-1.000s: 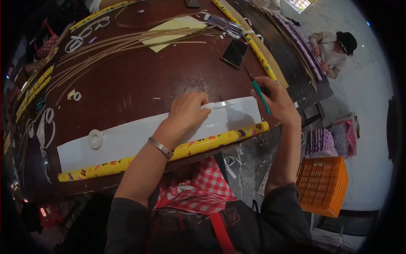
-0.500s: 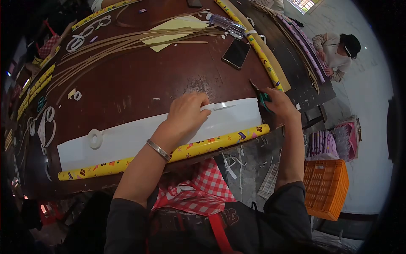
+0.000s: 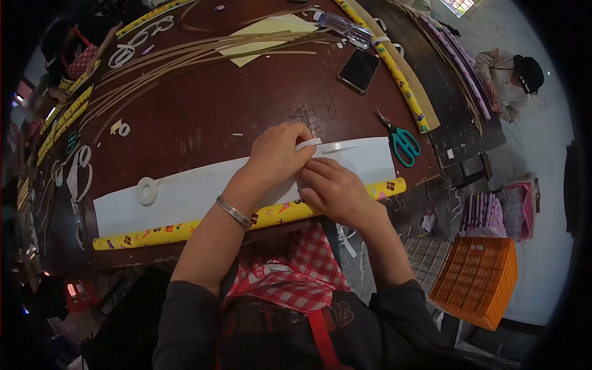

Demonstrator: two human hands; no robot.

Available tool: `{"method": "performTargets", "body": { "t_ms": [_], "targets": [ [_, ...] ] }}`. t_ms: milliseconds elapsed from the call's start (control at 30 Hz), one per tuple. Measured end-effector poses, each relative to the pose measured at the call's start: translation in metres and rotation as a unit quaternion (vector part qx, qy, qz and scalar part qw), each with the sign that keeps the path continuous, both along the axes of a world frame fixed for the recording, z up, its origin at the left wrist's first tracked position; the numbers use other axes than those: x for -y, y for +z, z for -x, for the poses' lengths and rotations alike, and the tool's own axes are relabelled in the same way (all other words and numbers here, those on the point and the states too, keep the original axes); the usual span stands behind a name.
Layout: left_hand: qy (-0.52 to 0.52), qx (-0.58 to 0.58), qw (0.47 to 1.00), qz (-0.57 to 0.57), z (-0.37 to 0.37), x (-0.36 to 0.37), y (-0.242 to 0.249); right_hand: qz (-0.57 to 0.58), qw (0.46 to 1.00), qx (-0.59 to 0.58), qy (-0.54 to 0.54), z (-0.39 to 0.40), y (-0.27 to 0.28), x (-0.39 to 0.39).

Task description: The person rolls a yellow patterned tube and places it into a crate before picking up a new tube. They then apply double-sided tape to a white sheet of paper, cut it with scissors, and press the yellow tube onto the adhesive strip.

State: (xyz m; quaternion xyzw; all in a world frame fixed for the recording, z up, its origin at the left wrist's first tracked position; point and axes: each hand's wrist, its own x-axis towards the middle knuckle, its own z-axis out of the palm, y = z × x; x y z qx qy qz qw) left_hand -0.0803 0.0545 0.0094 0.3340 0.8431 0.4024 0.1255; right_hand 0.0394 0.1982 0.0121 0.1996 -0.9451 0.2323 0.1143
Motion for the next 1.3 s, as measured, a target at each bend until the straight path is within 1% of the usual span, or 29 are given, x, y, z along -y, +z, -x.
{"method": "performTargets", "body": {
  "t_ms": [33,67,200,267,300,333,400,533,600,733,900,1133,1200,1300],
  "targets": [
    [0.014,0.006,1.0,-0.016,0.001,0.001,0.0,-0.02,0.999,-0.023,0.008,0.001,-0.003,0.002],
    [0.029,0.013,0.999,-0.032,0.001,0.003,0.0,-0.015,1.0,-0.024,0.013,0.0,-0.004,0.001],
    [0.074,0.013,0.996,-0.052,-0.003,0.023,0.009,-0.022,1.0,0.009,0.019,-0.003,-0.003,-0.002],
    [0.114,0.022,0.989,-0.091,-0.004,0.039,0.01,-0.017,0.999,0.019,0.021,-0.003,-0.002,-0.002],
    [0.128,0.003,0.985,-0.118,-0.006,0.045,0.009,-0.02,1.0,0.017,0.016,-0.004,-0.003,-0.002],
    [0.134,0.0,0.985,-0.112,-0.008,0.051,0.007,-0.022,1.0,0.015,0.011,-0.003,-0.004,-0.002],
    [0.188,0.031,0.962,-0.194,-0.012,0.06,0.004,-0.016,1.0,0.017,0.015,-0.003,-0.002,-0.002],
    [0.221,-0.011,0.963,-0.151,-0.024,0.072,0.004,-0.023,1.0,0.018,0.001,-0.004,-0.007,-0.002],
    [0.241,0.05,0.957,-0.154,-0.024,0.076,-0.004,-0.017,1.0,0.009,0.005,-0.004,-0.007,-0.002],
    [0.241,0.046,0.961,-0.125,-0.022,0.087,-0.005,-0.014,1.0,-0.003,0.001,-0.004,-0.007,-0.001],
    [0.234,0.049,0.97,-0.042,-0.025,0.095,-0.004,-0.016,1.0,0.007,0.001,-0.003,-0.005,-0.001],
    [0.233,0.064,0.97,-0.028,-0.024,0.101,-0.004,-0.019,0.999,0.026,-0.001,-0.003,-0.003,-0.002],
    [0.227,0.052,0.972,-0.026,-0.024,0.103,-0.005,-0.018,1.0,0.024,0.0,-0.003,-0.003,-0.002],
    [0.226,0.058,0.971,-0.041,-0.025,0.105,-0.008,-0.017,1.0,0.024,0.001,-0.003,-0.003,-0.002]
  ]
}}
